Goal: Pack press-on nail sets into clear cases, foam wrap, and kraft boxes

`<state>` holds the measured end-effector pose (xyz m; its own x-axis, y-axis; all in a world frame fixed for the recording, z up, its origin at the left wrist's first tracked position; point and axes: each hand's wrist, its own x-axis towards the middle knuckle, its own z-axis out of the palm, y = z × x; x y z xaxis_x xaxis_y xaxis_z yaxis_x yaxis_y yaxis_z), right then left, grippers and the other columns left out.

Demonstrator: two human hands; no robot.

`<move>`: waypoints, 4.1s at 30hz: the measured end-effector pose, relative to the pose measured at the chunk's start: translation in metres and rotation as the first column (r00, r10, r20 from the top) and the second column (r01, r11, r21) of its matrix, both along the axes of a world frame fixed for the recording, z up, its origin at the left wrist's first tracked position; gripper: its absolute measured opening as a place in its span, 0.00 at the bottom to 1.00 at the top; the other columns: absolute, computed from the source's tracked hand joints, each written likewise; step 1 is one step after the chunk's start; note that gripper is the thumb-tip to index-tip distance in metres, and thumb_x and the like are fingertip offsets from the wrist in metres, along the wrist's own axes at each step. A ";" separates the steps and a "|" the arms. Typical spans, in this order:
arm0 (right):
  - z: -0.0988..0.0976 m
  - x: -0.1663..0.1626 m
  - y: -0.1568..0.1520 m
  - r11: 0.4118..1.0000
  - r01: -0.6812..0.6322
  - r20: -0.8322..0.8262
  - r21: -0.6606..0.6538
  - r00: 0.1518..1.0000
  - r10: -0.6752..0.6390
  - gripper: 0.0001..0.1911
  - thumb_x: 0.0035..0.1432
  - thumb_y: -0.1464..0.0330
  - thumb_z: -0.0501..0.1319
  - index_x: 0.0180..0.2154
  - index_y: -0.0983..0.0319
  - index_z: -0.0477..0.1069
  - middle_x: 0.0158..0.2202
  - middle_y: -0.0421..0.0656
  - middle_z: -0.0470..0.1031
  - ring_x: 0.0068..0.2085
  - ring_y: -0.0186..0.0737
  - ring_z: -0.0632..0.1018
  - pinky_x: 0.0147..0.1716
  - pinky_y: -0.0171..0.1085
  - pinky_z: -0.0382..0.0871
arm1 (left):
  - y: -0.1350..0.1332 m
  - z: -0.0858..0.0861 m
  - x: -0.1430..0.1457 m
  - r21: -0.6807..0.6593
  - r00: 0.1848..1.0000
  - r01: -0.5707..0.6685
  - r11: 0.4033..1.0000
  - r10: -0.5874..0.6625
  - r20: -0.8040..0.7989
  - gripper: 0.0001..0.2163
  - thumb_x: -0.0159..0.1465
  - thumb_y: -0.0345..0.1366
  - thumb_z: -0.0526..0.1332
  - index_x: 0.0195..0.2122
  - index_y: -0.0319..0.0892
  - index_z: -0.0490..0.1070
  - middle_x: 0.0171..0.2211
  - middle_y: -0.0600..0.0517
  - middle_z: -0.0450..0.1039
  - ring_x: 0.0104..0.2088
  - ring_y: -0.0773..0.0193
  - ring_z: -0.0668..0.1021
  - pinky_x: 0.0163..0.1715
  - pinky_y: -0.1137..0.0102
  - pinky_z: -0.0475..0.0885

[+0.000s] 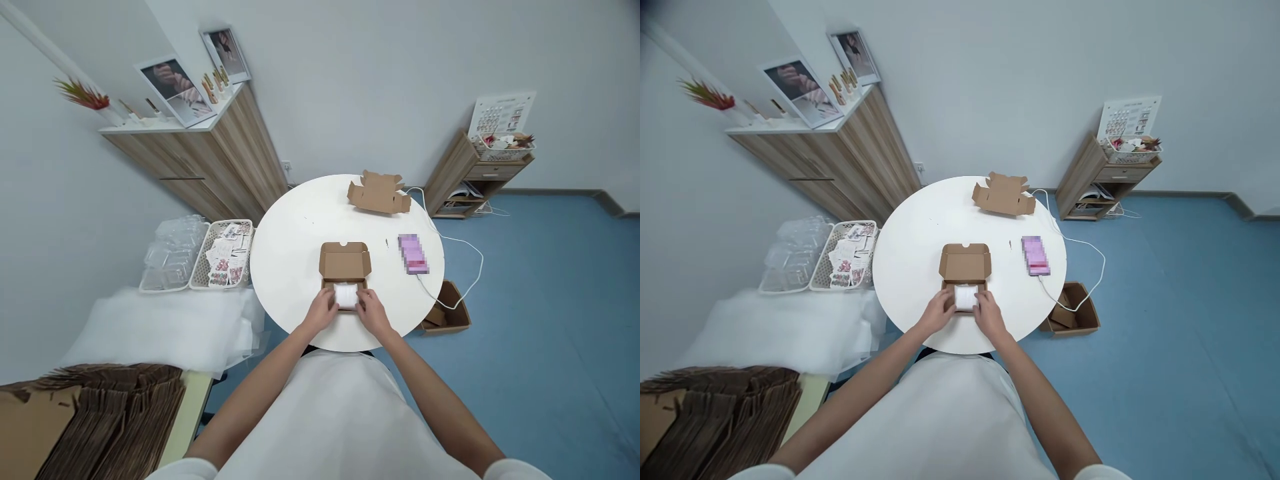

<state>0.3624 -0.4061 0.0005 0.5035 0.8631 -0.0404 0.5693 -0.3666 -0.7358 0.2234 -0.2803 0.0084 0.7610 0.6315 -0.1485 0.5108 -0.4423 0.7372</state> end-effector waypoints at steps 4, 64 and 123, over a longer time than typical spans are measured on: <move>0.007 0.041 0.001 0.964 0.265 -0.265 -0.025 0.928 -0.262 0.21 0.48 0.62 0.56 0.46 0.60 0.62 0.43 0.47 0.66 0.38 0.40 0.71 0.37 0.41 0.67 | 0.033 0.007 -0.006 -0.228 0.936 -0.332 0.915 0.349 0.037 0.22 0.55 0.44 0.55 0.49 0.40 0.60 0.52 0.42 0.60 0.50 0.56 0.67 0.45 0.63 0.65; -0.009 0.015 -0.024 0.975 0.166 -0.444 -0.145 0.870 -0.215 0.26 0.43 0.62 0.59 0.47 0.60 0.63 0.36 0.41 0.69 0.30 0.34 0.71 0.33 0.37 0.66 | -0.010 -0.015 -0.031 -0.241 0.967 -0.243 0.940 0.253 0.011 0.20 0.57 0.42 0.53 0.49 0.41 0.61 0.42 0.45 0.67 0.39 0.62 0.72 0.38 0.68 0.67; 0.082 0.092 0.056 0.870 -0.243 -0.622 -0.428 0.778 -0.088 0.18 0.49 0.55 0.56 0.32 0.62 0.69 0.29 0.44 0.73 0.25 0.32 0.73 0.24 0.30 0.63 | 0.082 0.032 0.019 -0.171 0.995 0.064 0.983 -0.076 -0.066 0.19 0.53 0.40 0.57 0.46 0.44 0.65 0.24 0.56 0.60 0.26 0.68 0.66 0.29 0.72 0.64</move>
<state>0.4544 -0.3498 0.0824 0.1586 0.6870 -0.7091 0.1063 -0.7259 -0.6795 0.2423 -0.1984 0.0401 0.7860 0.5382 -0.3041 0.5374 -0.3517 0.7665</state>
